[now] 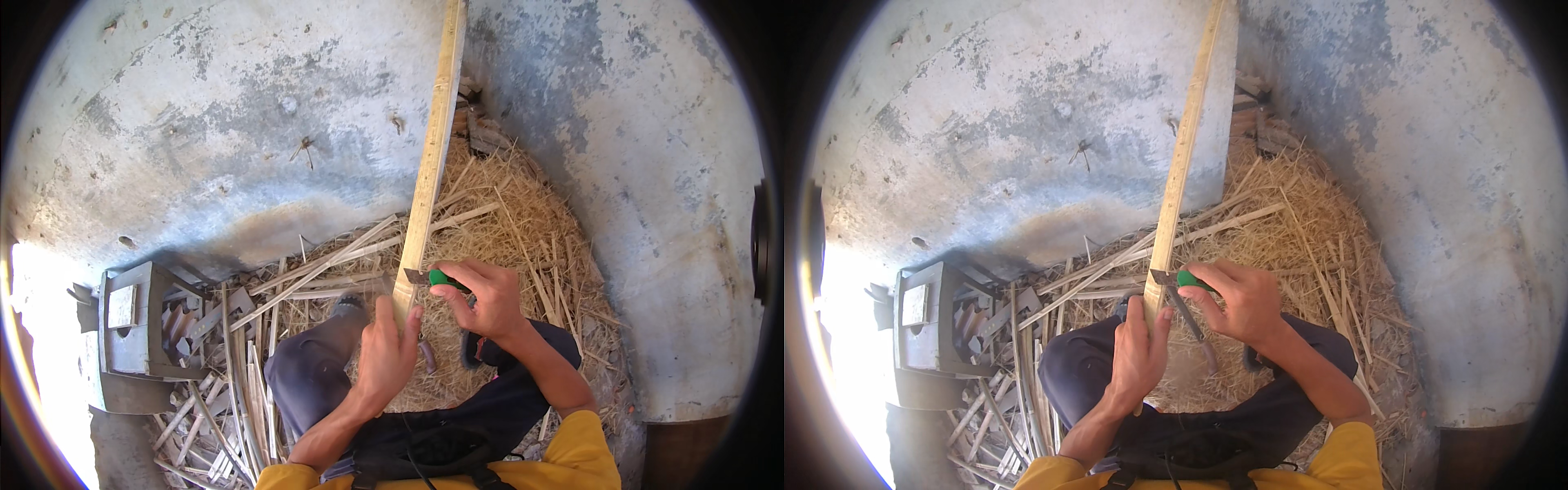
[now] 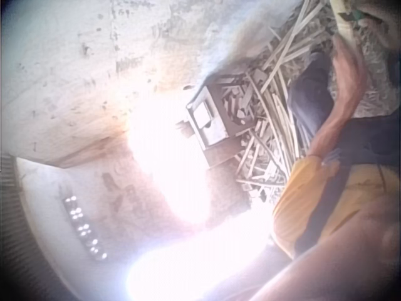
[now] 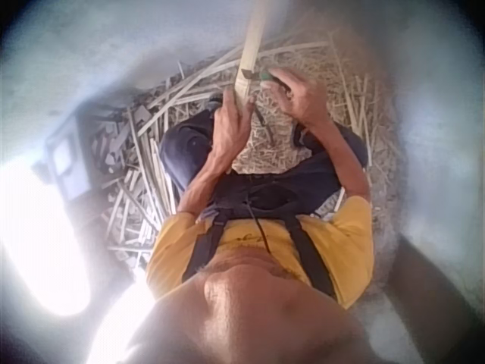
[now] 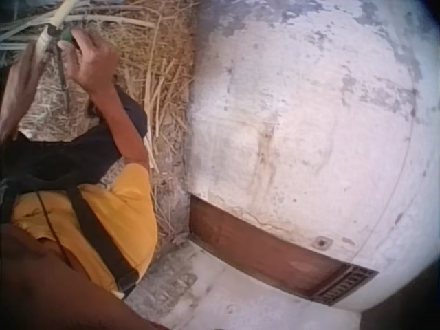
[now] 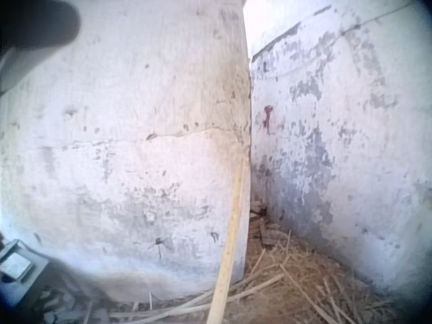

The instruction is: The person whittles a long strip of wood using a small utility knife, then continues shaping it with a large machete-style blade while sitting on the floor.

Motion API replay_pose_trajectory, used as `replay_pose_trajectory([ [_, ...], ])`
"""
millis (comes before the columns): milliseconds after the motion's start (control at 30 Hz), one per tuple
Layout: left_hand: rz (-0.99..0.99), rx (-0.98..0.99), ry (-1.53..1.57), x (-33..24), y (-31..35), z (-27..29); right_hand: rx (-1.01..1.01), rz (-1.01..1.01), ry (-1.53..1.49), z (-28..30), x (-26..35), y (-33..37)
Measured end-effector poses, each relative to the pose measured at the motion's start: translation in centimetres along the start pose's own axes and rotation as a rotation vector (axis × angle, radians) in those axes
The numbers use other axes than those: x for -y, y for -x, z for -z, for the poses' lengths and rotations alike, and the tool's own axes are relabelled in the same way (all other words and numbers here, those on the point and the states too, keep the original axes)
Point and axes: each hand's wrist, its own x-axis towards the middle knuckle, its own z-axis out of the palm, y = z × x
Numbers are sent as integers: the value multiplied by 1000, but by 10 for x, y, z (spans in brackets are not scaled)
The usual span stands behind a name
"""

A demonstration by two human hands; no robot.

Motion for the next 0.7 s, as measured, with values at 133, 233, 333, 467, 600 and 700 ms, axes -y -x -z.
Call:
replay_pose_trajectory([
  [133,-16,-10,-2,-2,0,1,-19,29,18,-2,-1,-1],
  [233,2,3,-5,-2,1,1,-65,38,-34,-6,-11,-1],
  [333,18,4,-23,-4,2,1,-52,26,-21,-4,-9,-3],
  [467,-5,1,-5,-4,2,4,-23,30,4,-2,-6,-7],
  [600,7,8,-16,-3,3,6,-21,37,8,-4,-8,-9],
  [700,-13,-4,-14,-3,4,6,-53,32,-7,-5,-9,-11],
])
